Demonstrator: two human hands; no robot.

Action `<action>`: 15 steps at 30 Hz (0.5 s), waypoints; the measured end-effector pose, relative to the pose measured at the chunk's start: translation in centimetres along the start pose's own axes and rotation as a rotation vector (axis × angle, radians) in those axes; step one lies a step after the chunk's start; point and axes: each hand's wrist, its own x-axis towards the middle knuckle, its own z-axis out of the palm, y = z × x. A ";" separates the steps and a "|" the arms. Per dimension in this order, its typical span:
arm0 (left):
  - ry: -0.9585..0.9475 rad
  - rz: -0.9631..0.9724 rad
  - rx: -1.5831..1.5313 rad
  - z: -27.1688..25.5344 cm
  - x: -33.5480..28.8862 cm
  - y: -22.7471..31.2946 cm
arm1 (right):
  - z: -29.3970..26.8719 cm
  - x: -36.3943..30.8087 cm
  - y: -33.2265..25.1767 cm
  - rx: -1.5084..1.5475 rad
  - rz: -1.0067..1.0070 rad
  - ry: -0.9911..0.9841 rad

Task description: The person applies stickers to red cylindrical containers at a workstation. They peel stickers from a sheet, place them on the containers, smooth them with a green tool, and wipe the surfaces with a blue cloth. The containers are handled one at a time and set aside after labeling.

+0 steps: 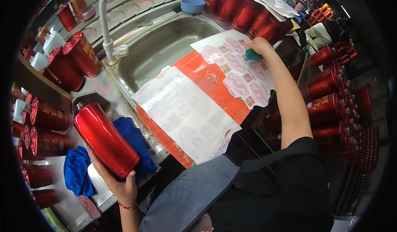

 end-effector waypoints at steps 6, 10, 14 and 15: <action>0.018 -0.020 0.019 0.2 0.1 0.2 | -1.8 -6.6 6.9 0.193 0.016 0.165; 0.005 -0.013 0.053 0.0 0.1 0.1 | 1.3 -11.7 8.6 0.313 0.145 0.156; -0.017 -0.027 0.045 -0.4 0.0 -0.1 | 1.9 -18.5 6.9 0.179 0.193 0.320; -0.024 -0.020 0.040 -0.3 0.1 0.0 | 1.6 -20.5 5.9 0.194 0.176 0.337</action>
